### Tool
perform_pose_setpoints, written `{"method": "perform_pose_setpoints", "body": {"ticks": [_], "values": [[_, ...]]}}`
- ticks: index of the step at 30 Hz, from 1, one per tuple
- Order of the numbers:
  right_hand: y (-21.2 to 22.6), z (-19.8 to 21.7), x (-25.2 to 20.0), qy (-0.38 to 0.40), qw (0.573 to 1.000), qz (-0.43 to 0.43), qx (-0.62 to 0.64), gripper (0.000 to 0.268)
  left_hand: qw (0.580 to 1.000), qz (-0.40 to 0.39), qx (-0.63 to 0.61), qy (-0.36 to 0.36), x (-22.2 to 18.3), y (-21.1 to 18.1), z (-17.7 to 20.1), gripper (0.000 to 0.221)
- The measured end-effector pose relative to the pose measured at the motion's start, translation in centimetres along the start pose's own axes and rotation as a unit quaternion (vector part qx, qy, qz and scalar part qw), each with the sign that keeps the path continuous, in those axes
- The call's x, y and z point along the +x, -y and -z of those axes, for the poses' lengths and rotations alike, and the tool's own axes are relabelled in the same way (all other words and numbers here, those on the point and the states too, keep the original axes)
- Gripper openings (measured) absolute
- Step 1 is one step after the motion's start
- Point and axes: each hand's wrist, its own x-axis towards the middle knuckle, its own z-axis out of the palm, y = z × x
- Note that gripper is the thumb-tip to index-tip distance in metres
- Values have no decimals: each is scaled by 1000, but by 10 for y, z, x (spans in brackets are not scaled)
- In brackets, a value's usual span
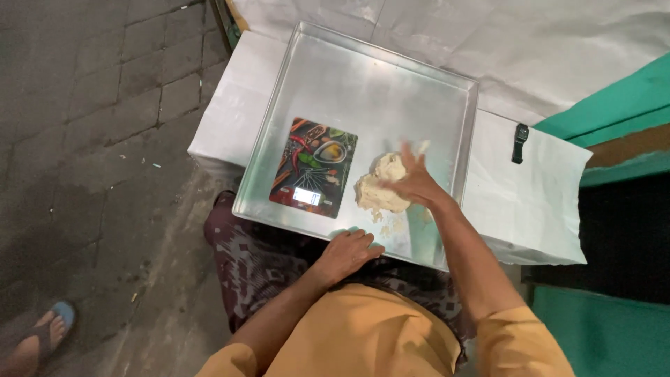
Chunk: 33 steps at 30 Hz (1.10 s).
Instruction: Kneading a lump of dough on a metal tray next to a digital scale.
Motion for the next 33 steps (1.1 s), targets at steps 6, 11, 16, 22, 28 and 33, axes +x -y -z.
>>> {"method": "perform_pose_setpoints", "body": {"ticks": [6,11,16,22,28,33], "values": [[-31,-29,47,25,986,28,-160,100,1000,8,5,7,-1,-2,3,9],[-61,-64,25,-93,972,99,-193,83,999,12,25,24,-4,-2,-4,6],[-79,-98,-19,-202,938,169,-227,69,999,28,21,42,-8,-1,-12,8],[-100,-98,-45,-183,955,217,-89,51,998,8,52,33,2,-5,9,10],[-55,-35,-101,1,960,245,132,53,999,6,34,24,0,-7,21,13],[-79,-48,-95,-83,925,135,345,65,998,-3,58,-15,10,-6,30,15]]}}
